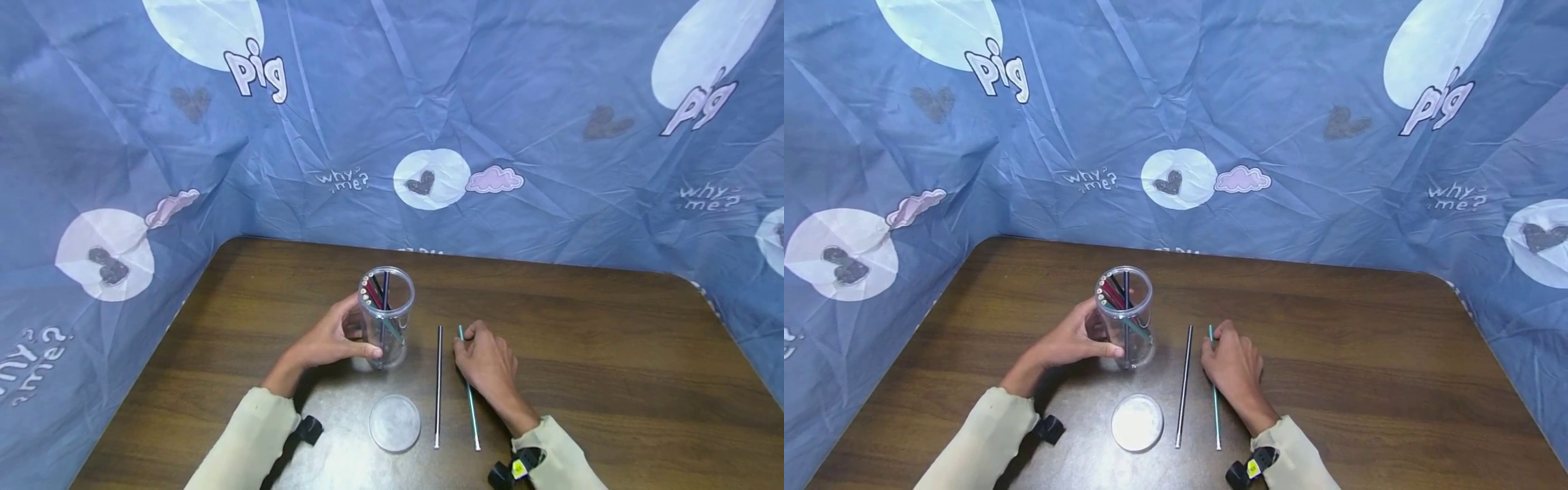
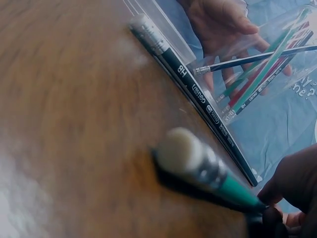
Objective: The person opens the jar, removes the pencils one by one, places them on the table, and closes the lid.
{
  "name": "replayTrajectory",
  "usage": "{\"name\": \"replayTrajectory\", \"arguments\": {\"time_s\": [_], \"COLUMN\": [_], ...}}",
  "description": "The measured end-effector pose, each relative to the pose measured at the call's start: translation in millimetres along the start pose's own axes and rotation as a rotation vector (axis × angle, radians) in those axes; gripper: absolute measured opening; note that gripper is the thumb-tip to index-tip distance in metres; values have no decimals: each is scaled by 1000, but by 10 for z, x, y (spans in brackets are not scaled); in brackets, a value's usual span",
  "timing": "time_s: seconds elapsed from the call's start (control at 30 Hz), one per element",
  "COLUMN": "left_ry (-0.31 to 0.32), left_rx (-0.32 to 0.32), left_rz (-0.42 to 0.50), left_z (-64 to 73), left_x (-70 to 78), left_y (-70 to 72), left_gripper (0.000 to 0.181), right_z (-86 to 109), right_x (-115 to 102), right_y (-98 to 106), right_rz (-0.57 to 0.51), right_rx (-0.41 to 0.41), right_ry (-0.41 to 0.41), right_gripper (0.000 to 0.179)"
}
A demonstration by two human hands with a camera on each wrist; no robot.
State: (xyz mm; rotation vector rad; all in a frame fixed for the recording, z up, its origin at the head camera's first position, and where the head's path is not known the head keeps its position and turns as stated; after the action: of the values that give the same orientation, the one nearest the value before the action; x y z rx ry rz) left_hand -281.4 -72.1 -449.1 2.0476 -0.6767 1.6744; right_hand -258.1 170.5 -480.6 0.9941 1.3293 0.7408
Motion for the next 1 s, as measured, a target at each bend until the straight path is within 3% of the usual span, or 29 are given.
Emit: {"name": "replayTrajectory", "arguments": {"time_s": [1.0], "left_ry": [-3], "left_rx": [3], "left_rz": [-6], "left_z": [-6], "left_x": [3], "left_y": [5], "left_gripper": [87], "right_z": [-9], "right_x": [4], "right_y": [12], "right_rz": [0], "right_rx": [29], "right_ry": [3], "right_gripper": [20]}}
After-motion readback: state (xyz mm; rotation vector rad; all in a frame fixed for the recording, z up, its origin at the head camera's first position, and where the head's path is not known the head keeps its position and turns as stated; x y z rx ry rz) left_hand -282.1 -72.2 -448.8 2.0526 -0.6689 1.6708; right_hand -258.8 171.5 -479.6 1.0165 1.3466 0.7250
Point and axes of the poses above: each hand's wrist, its own z-axis away from the middle knuckle, its own y-axis out of the back of the hand, x = y × z, the point moved 10 cm from there along -z, towards the middle knuckle, and after that the axes turned 7 degrees about z, right-handed, at the moved point
